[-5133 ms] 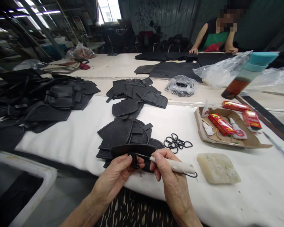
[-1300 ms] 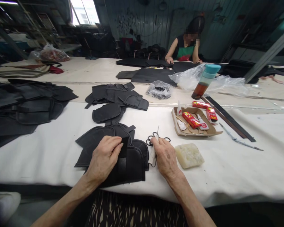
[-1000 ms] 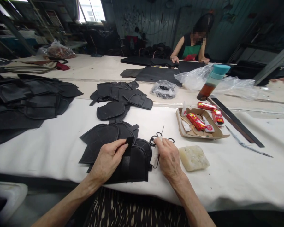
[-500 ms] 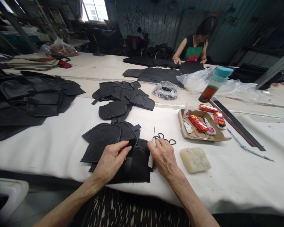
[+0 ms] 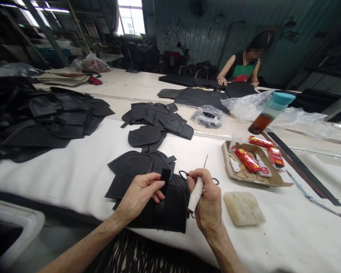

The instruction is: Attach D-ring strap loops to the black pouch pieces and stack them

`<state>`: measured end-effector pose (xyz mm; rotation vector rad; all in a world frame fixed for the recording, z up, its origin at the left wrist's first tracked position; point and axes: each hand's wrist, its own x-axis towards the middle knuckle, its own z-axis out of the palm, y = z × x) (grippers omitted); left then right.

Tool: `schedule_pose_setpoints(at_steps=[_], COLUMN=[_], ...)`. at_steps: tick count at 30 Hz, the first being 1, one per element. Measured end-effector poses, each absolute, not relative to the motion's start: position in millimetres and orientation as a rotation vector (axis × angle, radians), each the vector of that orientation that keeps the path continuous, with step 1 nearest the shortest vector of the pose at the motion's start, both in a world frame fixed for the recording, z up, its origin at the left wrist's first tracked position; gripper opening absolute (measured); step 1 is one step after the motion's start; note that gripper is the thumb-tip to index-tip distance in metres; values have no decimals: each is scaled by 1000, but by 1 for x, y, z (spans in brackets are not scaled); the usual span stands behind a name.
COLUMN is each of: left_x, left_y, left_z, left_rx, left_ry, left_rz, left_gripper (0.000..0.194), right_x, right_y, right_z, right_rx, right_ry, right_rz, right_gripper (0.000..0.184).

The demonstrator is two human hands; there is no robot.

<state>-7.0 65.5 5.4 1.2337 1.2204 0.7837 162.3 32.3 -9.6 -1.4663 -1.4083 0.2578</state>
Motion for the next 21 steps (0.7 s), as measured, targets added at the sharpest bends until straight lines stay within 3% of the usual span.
schedule_pose_setpoints(at_steps=[11, 17, 21], left_x=[-8, -10, -11], left_y=[64, 63, 62], left_z=[6, 5, 3], left_rx=[1302, 1319, 1304], left_ry=[1190, 1169, 1120], left_rz=[764, 757, 815], left_gripper=[18, 20, 17], right_x=[142, 142, 139], right_y=[47, 47, 46], right_z=[-2, 7, 6], right_rx=[-1169, -954, -885], right_ry=[-1937, -2177, -2221], right_rz=[-105, -558, -581], right_gripper=[16, 21, 23])
